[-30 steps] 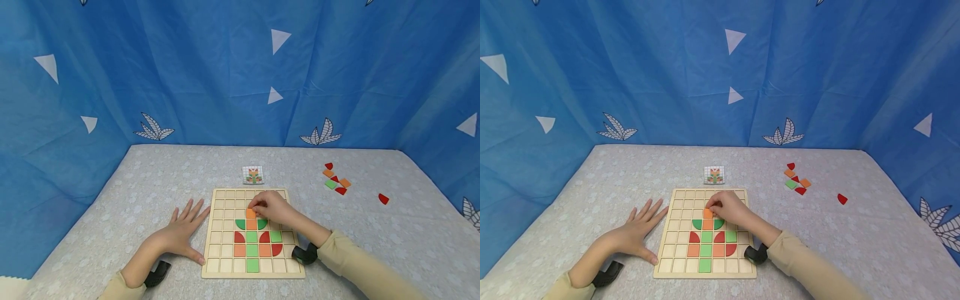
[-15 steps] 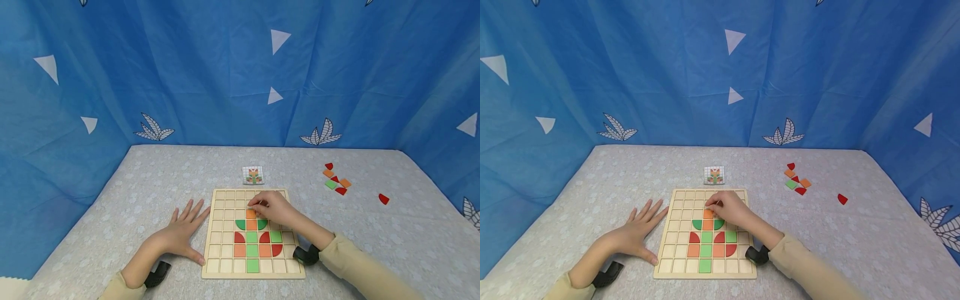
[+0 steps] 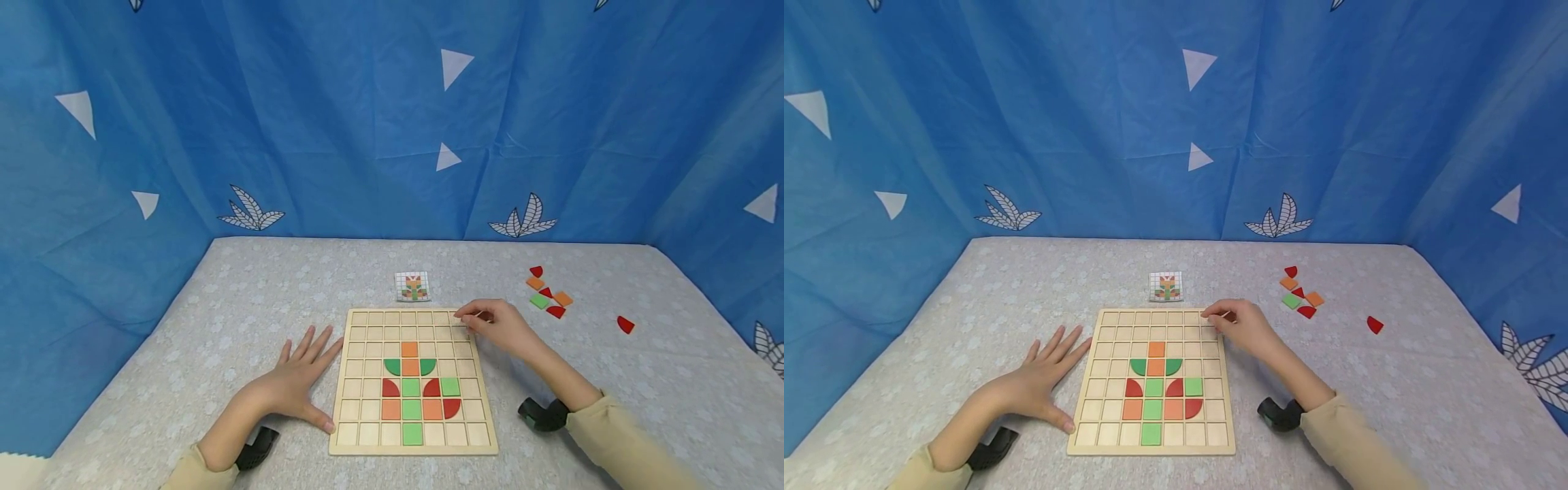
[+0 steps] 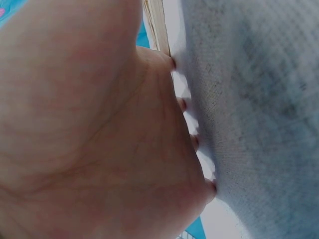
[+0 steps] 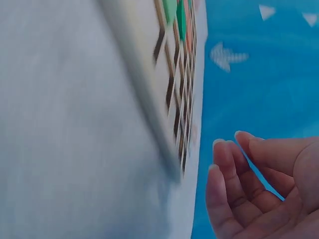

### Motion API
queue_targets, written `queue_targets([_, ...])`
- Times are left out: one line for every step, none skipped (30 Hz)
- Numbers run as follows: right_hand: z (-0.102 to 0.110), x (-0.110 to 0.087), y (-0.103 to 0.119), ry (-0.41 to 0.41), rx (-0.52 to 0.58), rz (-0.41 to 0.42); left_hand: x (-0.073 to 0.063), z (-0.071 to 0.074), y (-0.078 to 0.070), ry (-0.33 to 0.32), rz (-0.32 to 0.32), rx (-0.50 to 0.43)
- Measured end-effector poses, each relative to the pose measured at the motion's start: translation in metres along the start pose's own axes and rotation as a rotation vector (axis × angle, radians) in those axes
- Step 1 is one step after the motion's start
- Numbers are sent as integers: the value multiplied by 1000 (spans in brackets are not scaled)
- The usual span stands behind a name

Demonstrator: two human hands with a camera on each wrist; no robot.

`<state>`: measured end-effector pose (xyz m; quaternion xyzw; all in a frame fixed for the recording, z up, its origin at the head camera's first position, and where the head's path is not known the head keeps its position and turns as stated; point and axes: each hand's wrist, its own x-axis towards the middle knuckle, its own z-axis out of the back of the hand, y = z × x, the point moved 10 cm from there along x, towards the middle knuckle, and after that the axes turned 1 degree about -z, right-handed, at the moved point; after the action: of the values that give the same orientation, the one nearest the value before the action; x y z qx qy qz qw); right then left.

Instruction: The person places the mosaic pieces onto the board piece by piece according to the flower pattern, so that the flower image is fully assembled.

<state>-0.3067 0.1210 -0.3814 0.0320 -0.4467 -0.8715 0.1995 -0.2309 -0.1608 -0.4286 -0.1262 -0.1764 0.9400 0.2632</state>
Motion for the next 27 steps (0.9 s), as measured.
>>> queue_targets([8,-1,-6,-27,1,-17,0,0,0,1,0,-1])
queue_targets([17,-2,-13,-58,-2,-32,0,0,0,2,1,-1])
queue_targets([27,-3,-20,-86,-3,-44,0,0,0,4,1,-1])
queue_targets([37,-2,-31,-130,-11,-57,0,-1,0,6,1,-1])
queue_targets([48,-2,-44,-176,-25,-70,1,-1,0,8,2,0])
queue_targets([58,-2,-59,-217,-43,-84,1,-1,1,10,2,1])
queue_targets([69,-1,-77,-257,-63,-104,1,-2,1,12,3,1])
queue_targets([79,-1,-94,-298,-73,-122,1,-2,1,12,2,2])
queue_targets([90,0,-111,-337,-82,-147,1,-2,1,14,2,3])
queue_targets([100,-1,-128,-377,-99,-178,1,-2,1,13,3,3])
queue_targets([109,-2,-141,-406,-102,-215,1,-3,1,14,4,4])
queue_targets([118,-4,-151,-428,-107,-250,1,-3,1,15,4,4])
queue_targets([125,-7,-158,-445,-105,-290,1,-3,1,15,4,4])
queue_targets([131,-11,-162,-458,-106,-328,1,-3,1,15,3,5])
queue_targets([135,-15,-165,-462,-113,-370,1,-3,1,16,3,5])
queue_targets([137,-18,-165,-459,-113,-405,1,-3,1,17,3,6])
queue_targets([139,-22,-163,-452,-107,-440,1,-4,1,18,2,7])
queue_targets([138,-25,-160,-437,-116,-464,1,-4,1,18,2,7])
queue_targets([137,-27,-156,-420,-118,-484,1,-4,1,19,2,6])
queue_targets([136,-29,-153,-406,-124,-492,1,-4,1,19,2,6])
queue_targets([134,-31,-150,-394,-121,-497,1,-4,1,19,3,5])
queue_targets([133,-32,-147,-388,-121,-493,1,-4,1,19,3,5])
queue_targets([132,-33,-145,-384,-133,-486,1,-4,1,18,3,6])
queue_targets([131,-33,-143,-379,-144,-471,1,-4,1,18,4,7])
queue_targets([131,-33,-141,-377,-152,-457,1,-3,1,17,5,6])
queue_targets([131,-33,-141,-378,-160,-442,1,-3,1,15,6,8])
queue_targets([131,-33,-141,-380,-167,-432,1,-3,1,14,7,7])
